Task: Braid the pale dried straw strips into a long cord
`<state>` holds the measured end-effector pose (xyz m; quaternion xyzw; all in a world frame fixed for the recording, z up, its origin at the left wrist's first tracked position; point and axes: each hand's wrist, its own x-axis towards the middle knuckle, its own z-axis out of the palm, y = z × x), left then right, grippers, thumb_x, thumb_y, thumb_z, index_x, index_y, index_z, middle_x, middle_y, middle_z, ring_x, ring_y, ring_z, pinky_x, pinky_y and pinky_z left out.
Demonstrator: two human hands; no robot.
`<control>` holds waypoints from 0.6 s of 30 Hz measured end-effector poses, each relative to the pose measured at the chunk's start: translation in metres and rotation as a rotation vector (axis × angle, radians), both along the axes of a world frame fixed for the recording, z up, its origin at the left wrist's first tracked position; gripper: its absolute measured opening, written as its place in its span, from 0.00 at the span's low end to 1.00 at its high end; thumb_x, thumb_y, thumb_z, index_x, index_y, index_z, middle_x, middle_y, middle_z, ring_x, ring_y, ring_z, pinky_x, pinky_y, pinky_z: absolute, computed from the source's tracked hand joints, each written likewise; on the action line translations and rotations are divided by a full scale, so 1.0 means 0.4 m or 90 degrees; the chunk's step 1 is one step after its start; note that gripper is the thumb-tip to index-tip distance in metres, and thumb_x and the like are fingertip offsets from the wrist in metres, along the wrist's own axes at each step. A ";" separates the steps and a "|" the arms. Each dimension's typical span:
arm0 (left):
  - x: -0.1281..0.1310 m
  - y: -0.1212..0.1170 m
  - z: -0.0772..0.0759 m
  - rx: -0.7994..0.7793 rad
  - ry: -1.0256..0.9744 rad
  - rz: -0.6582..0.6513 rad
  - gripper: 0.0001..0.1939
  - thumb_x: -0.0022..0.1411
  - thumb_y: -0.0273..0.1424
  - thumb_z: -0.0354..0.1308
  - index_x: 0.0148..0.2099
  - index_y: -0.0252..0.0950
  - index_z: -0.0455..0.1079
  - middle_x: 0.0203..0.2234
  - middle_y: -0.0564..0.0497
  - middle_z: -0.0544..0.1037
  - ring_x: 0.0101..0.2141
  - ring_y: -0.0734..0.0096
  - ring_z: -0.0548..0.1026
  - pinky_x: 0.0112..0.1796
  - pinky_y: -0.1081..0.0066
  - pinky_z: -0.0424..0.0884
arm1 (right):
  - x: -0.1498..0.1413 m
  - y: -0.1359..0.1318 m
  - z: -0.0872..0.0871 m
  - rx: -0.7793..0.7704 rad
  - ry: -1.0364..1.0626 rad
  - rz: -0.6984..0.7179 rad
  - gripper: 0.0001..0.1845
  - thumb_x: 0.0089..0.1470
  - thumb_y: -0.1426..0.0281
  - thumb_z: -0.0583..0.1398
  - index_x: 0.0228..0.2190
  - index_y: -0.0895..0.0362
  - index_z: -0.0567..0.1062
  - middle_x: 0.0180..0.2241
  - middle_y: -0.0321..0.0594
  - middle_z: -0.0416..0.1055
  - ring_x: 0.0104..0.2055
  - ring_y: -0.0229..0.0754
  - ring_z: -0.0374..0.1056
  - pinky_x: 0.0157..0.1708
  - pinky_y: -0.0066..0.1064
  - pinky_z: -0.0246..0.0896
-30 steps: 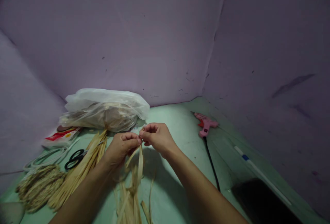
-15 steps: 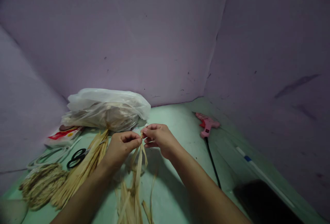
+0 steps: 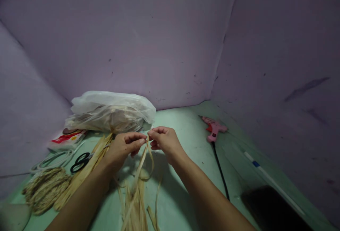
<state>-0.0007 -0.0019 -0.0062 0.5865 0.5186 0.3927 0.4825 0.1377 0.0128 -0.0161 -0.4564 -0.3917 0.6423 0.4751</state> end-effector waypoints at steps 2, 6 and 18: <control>0.001 -0.001 0.004 0.000 -0.005 0.012 0.11 0.44 0.33 0.58 0.29 0.30 0.69 0.14 0.57 0.64 0.16 0.82 0.59 0.18 0.79 0.55 | 0.003 0.002 0.000 -0.015 0.003 0.010 0.09 0.36 0.69 0.62 0.20 0.61 0.69 0.19 0.35 0.66 0.16 0.29 0.60 0.18 0.24 0.58; 0.014 -0.010 0.012 -0.019 0.032 0.004 0.08 0.43 0.31 0.57 0.23 0.30 0.66 0.14 0.56 0.65 0.16 0.82 0.61 0.17 0.79 0.56 | 0.003 0.000 0.002 -0.001 -0.004 0.016 0.10 0.35 0.68 0.63 0.20 0.61 0.69 0.17 0.34 0.66 0.18 0.30 0.61 0.20 0.24 0.58; 0.014 -0.013 0.016 -0.051 0.075 0.027 0.04 0.40 0.26 0.52 0.18 0.31 0.66 0.09 0.57 0.63 0.14 0.82 0.58 0.16 0.79 0.53 | -0.010 -0.007 -0.003 0.087 -0.036 0.080 0.10 0.36 0.67 0.61 0.17 0.61 0.67 0.14 0.32 0.62 0.17 0.30 0.57 0.21 0.25 0.54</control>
